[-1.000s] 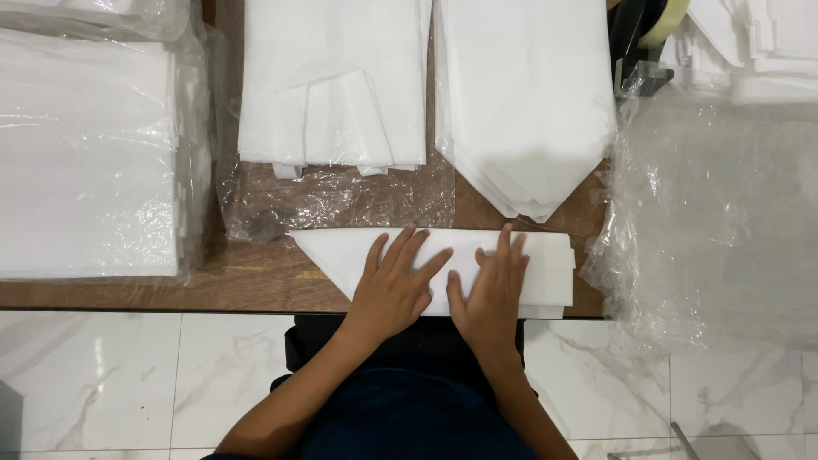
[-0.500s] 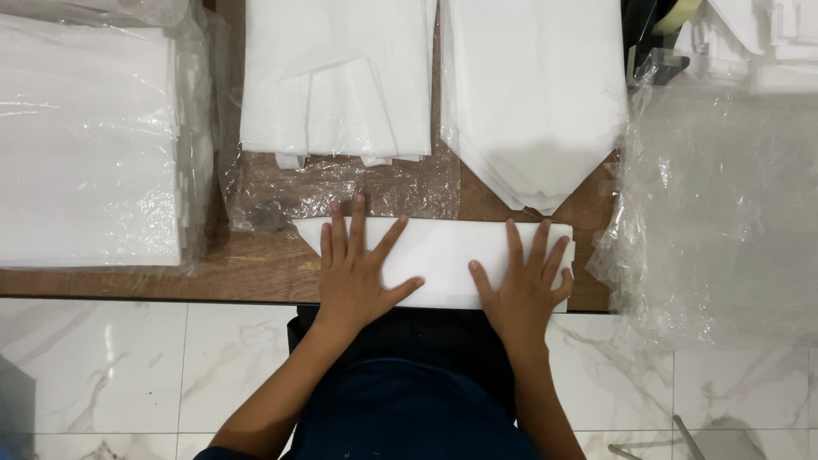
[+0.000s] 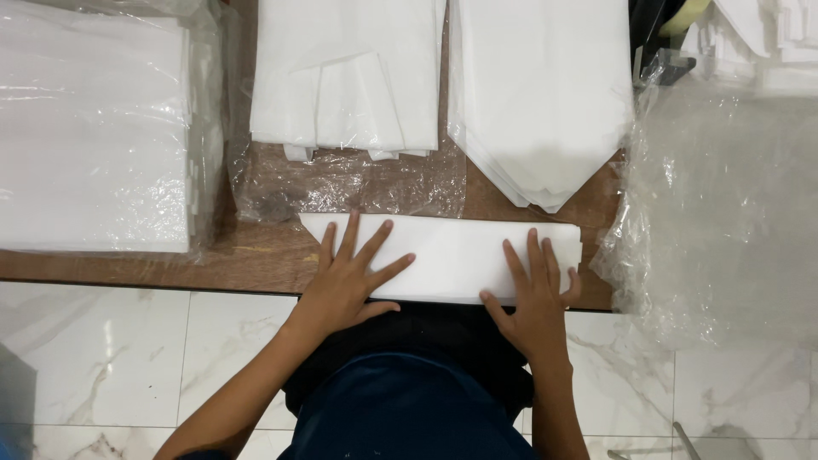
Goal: The person folds white paper bags by hand on a wooden surface, flattening and creasing each bag before stacking it.
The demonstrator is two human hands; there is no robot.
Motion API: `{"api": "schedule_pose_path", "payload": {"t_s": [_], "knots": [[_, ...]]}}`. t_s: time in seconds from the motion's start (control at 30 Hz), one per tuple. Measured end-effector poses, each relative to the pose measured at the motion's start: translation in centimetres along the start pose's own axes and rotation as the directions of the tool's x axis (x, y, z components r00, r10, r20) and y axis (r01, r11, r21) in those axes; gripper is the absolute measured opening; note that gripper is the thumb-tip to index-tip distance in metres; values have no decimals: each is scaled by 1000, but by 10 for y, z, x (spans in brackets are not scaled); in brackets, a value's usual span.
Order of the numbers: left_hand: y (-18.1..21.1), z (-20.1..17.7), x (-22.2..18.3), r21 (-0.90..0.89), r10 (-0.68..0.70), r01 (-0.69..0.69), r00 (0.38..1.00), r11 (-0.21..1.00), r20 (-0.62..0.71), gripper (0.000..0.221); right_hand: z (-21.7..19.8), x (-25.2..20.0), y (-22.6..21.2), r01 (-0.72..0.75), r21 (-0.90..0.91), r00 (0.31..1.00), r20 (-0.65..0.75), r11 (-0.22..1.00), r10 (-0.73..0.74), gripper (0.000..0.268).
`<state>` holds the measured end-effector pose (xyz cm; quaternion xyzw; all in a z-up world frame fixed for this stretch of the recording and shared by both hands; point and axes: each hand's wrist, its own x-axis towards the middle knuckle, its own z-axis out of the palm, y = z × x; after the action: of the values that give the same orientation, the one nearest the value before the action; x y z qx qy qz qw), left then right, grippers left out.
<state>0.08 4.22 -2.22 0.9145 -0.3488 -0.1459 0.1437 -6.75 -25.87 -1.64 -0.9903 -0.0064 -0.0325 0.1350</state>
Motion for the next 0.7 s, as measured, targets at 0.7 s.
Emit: {"api": "schedule_pose_path", "payload": {"t_s": [0.7], "knots": [[4,-24,3,295,425,-309,712,904,-558,25,-30,0,-10,33,-123,997,70,992,-24,77]]}}
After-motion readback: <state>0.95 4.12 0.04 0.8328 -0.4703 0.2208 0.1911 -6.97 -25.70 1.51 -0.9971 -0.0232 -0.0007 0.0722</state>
